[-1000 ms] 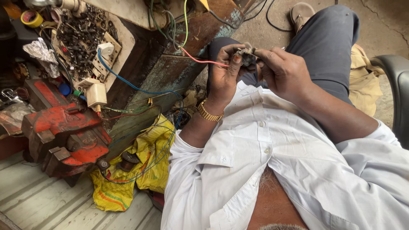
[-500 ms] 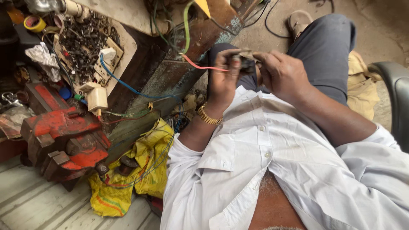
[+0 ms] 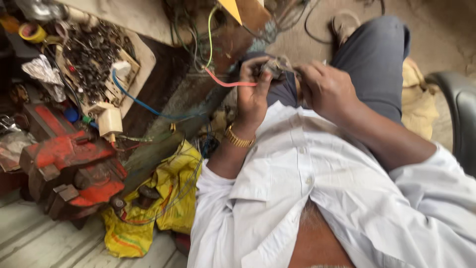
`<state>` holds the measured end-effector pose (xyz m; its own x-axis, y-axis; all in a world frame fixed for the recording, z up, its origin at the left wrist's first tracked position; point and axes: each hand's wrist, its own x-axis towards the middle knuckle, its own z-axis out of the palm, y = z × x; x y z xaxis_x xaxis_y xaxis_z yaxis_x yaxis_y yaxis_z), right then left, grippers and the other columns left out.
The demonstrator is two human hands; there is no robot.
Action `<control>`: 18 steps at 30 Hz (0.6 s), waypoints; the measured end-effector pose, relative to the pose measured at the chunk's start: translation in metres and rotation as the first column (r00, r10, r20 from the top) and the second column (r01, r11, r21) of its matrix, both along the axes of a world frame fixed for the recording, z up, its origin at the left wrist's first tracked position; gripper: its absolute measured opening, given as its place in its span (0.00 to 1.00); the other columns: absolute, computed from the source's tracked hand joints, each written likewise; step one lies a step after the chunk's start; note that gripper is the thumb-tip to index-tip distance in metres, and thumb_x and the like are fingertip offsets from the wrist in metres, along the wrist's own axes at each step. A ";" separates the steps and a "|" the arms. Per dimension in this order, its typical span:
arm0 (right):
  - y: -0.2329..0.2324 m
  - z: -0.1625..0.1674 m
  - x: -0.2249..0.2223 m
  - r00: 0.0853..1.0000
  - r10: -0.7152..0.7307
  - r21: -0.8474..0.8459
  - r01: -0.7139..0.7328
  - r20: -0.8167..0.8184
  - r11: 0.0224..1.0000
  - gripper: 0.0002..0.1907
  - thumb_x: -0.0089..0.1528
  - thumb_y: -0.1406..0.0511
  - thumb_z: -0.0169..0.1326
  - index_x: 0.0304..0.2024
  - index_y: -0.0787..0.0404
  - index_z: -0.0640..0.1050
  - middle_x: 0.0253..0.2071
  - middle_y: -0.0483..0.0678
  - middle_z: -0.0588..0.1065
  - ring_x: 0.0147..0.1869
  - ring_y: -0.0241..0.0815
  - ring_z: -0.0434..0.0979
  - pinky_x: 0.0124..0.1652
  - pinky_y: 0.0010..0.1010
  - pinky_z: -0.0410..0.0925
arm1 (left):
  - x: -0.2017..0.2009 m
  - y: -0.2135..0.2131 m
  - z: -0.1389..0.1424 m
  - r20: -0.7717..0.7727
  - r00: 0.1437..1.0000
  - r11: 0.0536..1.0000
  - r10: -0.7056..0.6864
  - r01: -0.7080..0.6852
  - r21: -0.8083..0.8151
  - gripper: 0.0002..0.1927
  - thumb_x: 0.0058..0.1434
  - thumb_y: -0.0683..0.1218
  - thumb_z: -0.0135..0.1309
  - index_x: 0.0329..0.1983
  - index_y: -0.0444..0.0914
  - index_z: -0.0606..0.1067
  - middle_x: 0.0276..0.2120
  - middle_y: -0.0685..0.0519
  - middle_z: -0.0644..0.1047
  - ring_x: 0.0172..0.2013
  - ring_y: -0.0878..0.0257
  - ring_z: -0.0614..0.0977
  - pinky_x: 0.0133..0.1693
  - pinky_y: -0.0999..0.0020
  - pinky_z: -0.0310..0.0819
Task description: The person works on a yellow electrical control box, using pliers and a screwdriver to manipulate internal wiring and components. They remove and reinsert a socket, adjust wires, and secure parts inside the box.
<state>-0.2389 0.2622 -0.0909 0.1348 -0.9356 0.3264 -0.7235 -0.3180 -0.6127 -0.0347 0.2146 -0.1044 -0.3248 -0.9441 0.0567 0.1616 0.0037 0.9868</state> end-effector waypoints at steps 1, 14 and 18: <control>0.001 0.000 -0.002 1.000 0.000 0.028 0.000 0.010 1.000 0.22 0.60 0.71 0.59 0.58 0.61 0.75 0.39 0.53 0.75 0.41 0.55 0.78 0.37 0.43 0.72 | 0.001 -0.001 0.000 -0.058 0.998 1.000 -0.018 0.017 -0.009 0.16 0.77 0.46 0.52 0.63 0.34 0.67 0.52 0.51 0.75 0.49 0.68 0.77 0.59 0.69 0.74; 0.010 0.025 -0.005 0.989 -0.046 0.040 0.041 0.140 0.998 0.25 0.67 0.75 0.56 0.66 0.61 0.72 0.51 0.57 0.76 0.45 0.56 0.81 0.43 0.40 0.75 | 0.008 -0.005 0.002 -0.012 1.000 1.000 0.010 -0.010 -0.029 0.22 0.74 0.45 0.56 0.66 0.35 0.65 0.57 0.52 0.75 0.55 0.68 0.78 0.62 0.71 0.73; 0.011 0.023 0.002 0.987 0.037 -0.080 -0.025 0.154 0.996 0.30 0.64 0.79 0.57 0.69 0.64 0.71 0.52 0.56 0.77 0.47 0.50 0.83 0.44 0.36 0.76 | 0.011 -0.005 0.006 -0.051 0.998 1.000 -0.023 0.023 0.000 0.22 0.74 0.45 0.57 0.66 0.35 0.66 0.60 0.51 0.75 0.56 0.68 0.78 0.61 0.72 0.73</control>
<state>-0.2364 0.2732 -0.0680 0.1055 -0.9026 0.4173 -0.6107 -0.3900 -0.6892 -0.0239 0.2095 -0.0985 -0.3427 -0.9366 0.0733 0.2115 -0.0009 0.9774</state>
